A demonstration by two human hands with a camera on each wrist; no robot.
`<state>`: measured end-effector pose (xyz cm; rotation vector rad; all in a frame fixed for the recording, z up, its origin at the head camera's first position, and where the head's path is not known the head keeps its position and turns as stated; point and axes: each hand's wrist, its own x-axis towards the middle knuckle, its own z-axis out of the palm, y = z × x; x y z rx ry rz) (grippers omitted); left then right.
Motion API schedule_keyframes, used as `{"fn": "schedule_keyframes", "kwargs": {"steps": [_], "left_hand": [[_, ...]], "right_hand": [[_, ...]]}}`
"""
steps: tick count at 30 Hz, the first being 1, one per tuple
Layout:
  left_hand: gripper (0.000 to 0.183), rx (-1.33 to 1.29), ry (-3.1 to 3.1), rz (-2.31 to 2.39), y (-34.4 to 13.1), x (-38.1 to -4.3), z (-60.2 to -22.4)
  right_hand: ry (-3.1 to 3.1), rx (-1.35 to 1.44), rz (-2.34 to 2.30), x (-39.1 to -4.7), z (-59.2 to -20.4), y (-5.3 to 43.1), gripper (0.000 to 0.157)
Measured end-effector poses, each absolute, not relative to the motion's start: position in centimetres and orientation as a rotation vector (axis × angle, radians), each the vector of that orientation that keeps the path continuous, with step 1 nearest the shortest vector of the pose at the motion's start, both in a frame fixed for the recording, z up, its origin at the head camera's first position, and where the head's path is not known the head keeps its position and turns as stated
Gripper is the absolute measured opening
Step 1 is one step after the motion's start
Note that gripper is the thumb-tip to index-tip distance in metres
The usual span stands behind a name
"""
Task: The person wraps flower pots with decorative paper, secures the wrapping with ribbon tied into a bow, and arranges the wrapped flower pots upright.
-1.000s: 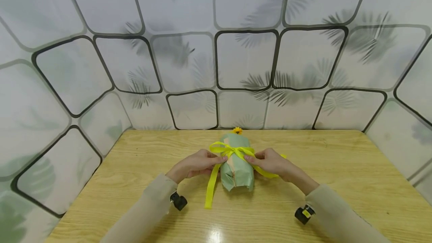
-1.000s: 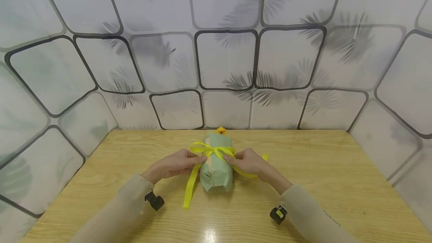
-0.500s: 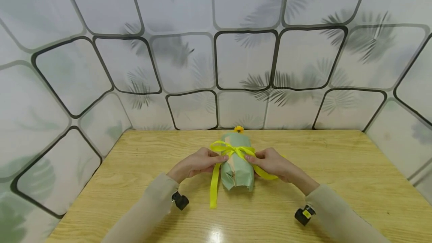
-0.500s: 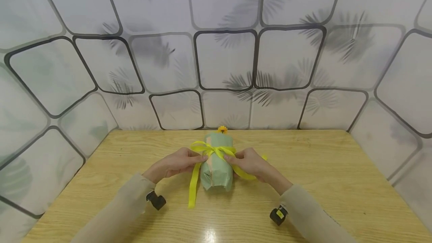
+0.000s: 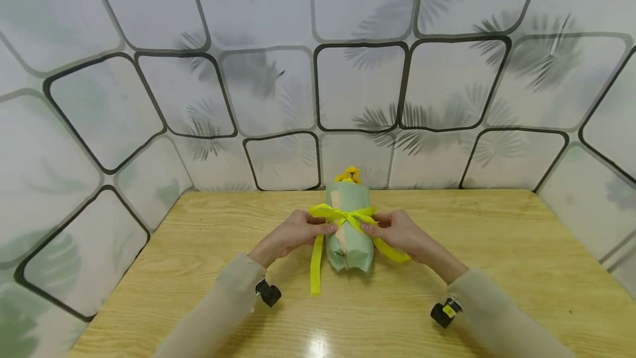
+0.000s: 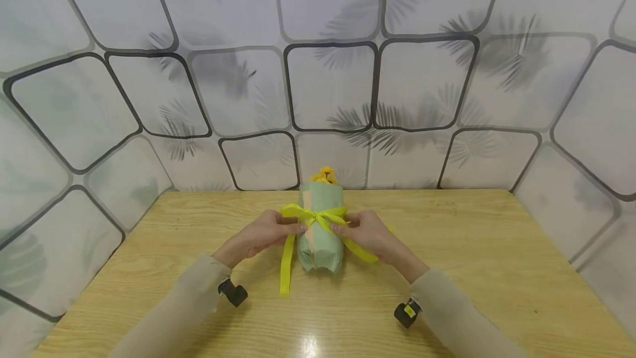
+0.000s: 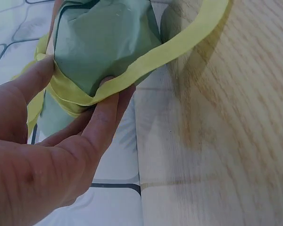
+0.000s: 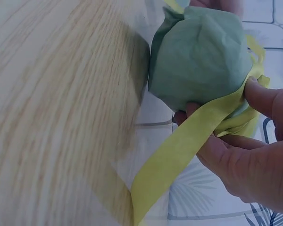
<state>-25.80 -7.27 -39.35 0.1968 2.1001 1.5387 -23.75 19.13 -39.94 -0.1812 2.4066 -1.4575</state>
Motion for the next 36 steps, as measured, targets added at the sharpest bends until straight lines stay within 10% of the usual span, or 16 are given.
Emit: {"fn": "schedule_keyframes", "kwargs": {"steps": [36], "left_hand": [[0.050,0.513,2.331,1.666,-6.77,-25.09,-39.03]], "right_hand": [[2.385,-0.390,-1.820,-23.67,-39.70,19.06,0.073]]}}
